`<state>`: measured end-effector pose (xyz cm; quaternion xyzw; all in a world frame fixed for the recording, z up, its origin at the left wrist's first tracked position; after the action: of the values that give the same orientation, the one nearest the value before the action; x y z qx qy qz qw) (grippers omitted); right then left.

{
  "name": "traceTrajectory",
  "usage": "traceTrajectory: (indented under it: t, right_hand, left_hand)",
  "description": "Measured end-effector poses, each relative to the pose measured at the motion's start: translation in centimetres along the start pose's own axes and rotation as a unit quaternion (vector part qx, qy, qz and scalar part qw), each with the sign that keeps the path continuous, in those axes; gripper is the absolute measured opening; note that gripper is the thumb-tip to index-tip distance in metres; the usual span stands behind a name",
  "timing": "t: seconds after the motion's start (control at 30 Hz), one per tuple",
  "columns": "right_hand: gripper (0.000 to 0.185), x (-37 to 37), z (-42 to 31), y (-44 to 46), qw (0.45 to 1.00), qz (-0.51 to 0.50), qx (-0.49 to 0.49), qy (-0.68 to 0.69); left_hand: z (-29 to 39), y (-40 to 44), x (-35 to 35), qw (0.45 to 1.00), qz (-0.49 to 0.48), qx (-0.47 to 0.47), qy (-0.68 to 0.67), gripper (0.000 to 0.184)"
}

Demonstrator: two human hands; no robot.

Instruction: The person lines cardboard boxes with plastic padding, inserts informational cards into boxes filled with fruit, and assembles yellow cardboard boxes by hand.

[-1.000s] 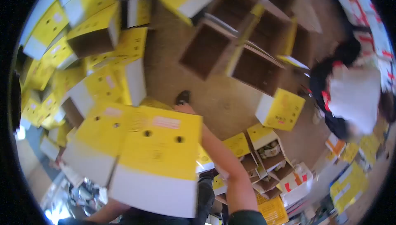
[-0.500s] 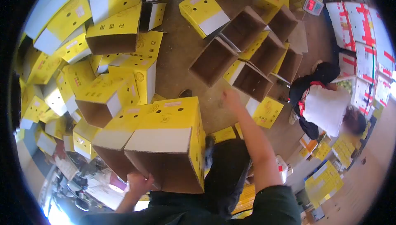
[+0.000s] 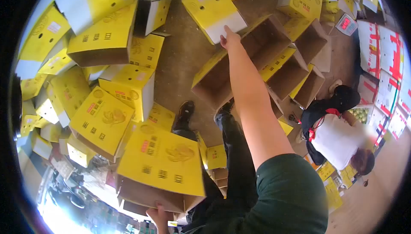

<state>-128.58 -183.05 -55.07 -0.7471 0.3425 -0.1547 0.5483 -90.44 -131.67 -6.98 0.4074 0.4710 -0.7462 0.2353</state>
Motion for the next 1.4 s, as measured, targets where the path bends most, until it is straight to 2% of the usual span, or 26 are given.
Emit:
traceTrajectory:
  t: [0.07, 0.17, 0.2, 0.23, 0.27, 0.33, 0.5, 0.53, 0.57, 0.6, 0.63, 0.67, 0.7, 0.77, 0.8, 0.87, 0.9, 0.97, 1.0, 1.03, 1.07, 1.2, 1.27, 1.3, 1.33, 1.4]
  right_hand:
    - [0.038, 1.0, 0.0, 1.2, 0.989, -0.117, -0.016, -0.092]
    - [0.034, 4.3, -2.3, -6.2, 0.902, -0.147, -0.289, -0.286]
    - [0.031, 6.3, 0.0, -4.9, 0.894, -0.22, -0.299, -0.251]
    - [0.03, 6.4, -1.0, -11.8, 0.844, -0.212, -0.359, -0.338]
    - [0.026, 7.3, -0.7, -13.9, 0.727, -0.152, -0.485, -0.462]
    - [0.02, 7.9, 1.0, -17.1, 0.622, -0.171, -0.573, -0.505]
    - [0.029, 5.5, 0.2, -15.2, 0.548, -0.103, -0.541, -0.629]
    - [0.034, 3.8, -1.6, -15.1, 0.565, -0.082, -0.494, -0.656]
    - [0.036, 3.6, -2.9, -15.3, 0.523, -0.09, -0.482, -0.697]
    - [0.045, 2.8, -5.1, -18.1, 0.542, -0.105, -0.421, -0.72]
    - [0.05, 2.1, -6.0, -15.1, 0.585, -0.116, -0.416, -0.687]
    - [0.055, 1.1, -7.7, -13.0, 0.685, -0.076, -0.342, -0.638]
    - [0.053, 1.9, -9.9, -14.8, 0.655, 0.014, -0.48, -0.584]
    - [0.063, 3.7, -8.3, -20.9, 0.422, 0.012, -0.684, -0.596]
    - [0.064, 4.7, -5.1, -25.0, 0.376, -0.104, -0.757, -0.523]
    - [0.055, 6.3, 3.9, -37.1, 0.332, -0.32, -0.731, -0.503]
    - [0.047, 6.2, 8.6, -44.3, 0.26, -0.413, -0.754, -0.439]
    - [0.035, 6.5, 19.1, -53.8, 0.208, -0.599, -0.678, -0.373]
    - [0.027, 5.8, 21.9, -55.9, 0.22, -0.67, -0.643, -0.299]
    - [0.022, 6.0, 26.2, -58.4, 0.152, -0.69, -0.653, -0.273]
    - [0.025, 7.0, 29.6, -60.3, 0.15, -0.695, -0.665, -0.23]
    - [0.043, 13.9, 41.5, -57.8, -0.059, -0.614, -0.713, -0.332]
    - [0.052, 13.1, 43.1, -57.3, -0.158, -0.602, -0.646, -0.443]
    - [0.063, 13.6, 44.4, -56.5, -0.243, -0.497, -0.689, -0.469]
    - [0.063, 13.4, 45.0, -56.5, -0.246, -0.492, -0.686, -0.476]
    - [0.062, 13.0, 43.9, -57.4, -0.331, -0.416, -0.659, -0.532]
  left_hand:
    - [0.1, -0.4, 0.2, 0.997, 0.04, -0.044, -0.04, 0.028]
    - [0.1, -1.8, -0.1, 0.987, 0.089, -0.13, -0.003, 0.034]
    - [0.0, -2.1, 0.7, 0.988, 0.082, -0.133, -0.007, 0.034]
    - [0.0, -2.7, 1.5, 0.984, 0.075, -0.155, -0.047, 0.036]
    - [-0.1, -3.2, 2.0, 0.979, 0.068, -0.176, -0.084, 0.038]
    - [0.4, -3.7, 2.2, 0.982, 0.085, -0.151, -0.076, 0.037]
    - [-2.4, -3.9, 2.7, 0.981, 0.129, -0.104, -0.102, 0.023]
    - [-1.3, -3.3, 3.5, 0.986, 0.031, -0.079, -0.141, 0.03]
    - [-1.7, -4.3, 3.8, 0.961, 0.143, -0.116, -0.207, 0.026]
    - [4.4, -3.2, 2.5, 0.997, 0.055, -0.04, -0.035, 0.023]
    - [0.4, -3.4, 3.8, 0.996, 0.019, -0.076, -0.042, 0.023]
    - [1.5, -3.4, 3.0, 0.996, -0.012, -0.081, 0.03, 0.028]
    - [2.2, -3.5, 2.2, 0.989, -0.04, -0.122, 0.071, 0.03]
    - [2.3, -3.2, 1.0, 0.995, -0.051, -0.05, 0.073, 0.035]
    - [1.3, -3.7, 0.1, 0.993, -0.065, -0.096, 0.009, 0.039]
    - [-1.2, -4.2, -0.6, 0.982, -0.128, -0.022, 0.139, 0.046]
    - [-2.1, -4.3, -1.4, 0.988, -0.088, 0.023, 0.126, 0.05]
    - [-4.2, -4.6, -2.2, 0.993, -0.06, 0.046, 0.095, 0.052]
    - [-4.4, -5.6, -0.1, 0.981, -0.049, 0.059, 0.176, 0.051]
    - [-4.3, -5.0, -0.4, 0.987, -0.034, 0.079, 0.132, 0.051]
    - [-3.0, -3.8, -2.4, 0.993, 0.056, 0.099, 0.015, 0.052]
    - [-10.2, -2.7, -3.9, 0.999, 0.015, -0.017, 0.036, 0.043]
    - [-11.6, -3.6, -4.5, 0.999, -0.012, -0.034, 0.008, 0.04]
    - [-11.9, -2.3, -4.9, 0.999, -0.021, -0.031, 0.008, 0.04]
    - [-12.6, -1.8, -5.0, 0.998, -0.01, -0.051, -0.017, 0.039]
    - [-11.7, -0.9, -5.4, 0.99, -0.006, -0.12, -0.077, 0.037]
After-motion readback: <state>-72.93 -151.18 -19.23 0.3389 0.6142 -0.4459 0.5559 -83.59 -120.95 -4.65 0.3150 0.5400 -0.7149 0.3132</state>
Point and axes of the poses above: each hand's wrist, its own y-axis towards the middle knuckle, its own x-axis out of the palm, z = x × y, the point moved 7 cm from there along y, towards the middle knuckle, and after that the axes turned 8 degrees about z, right-handed, at the moved point
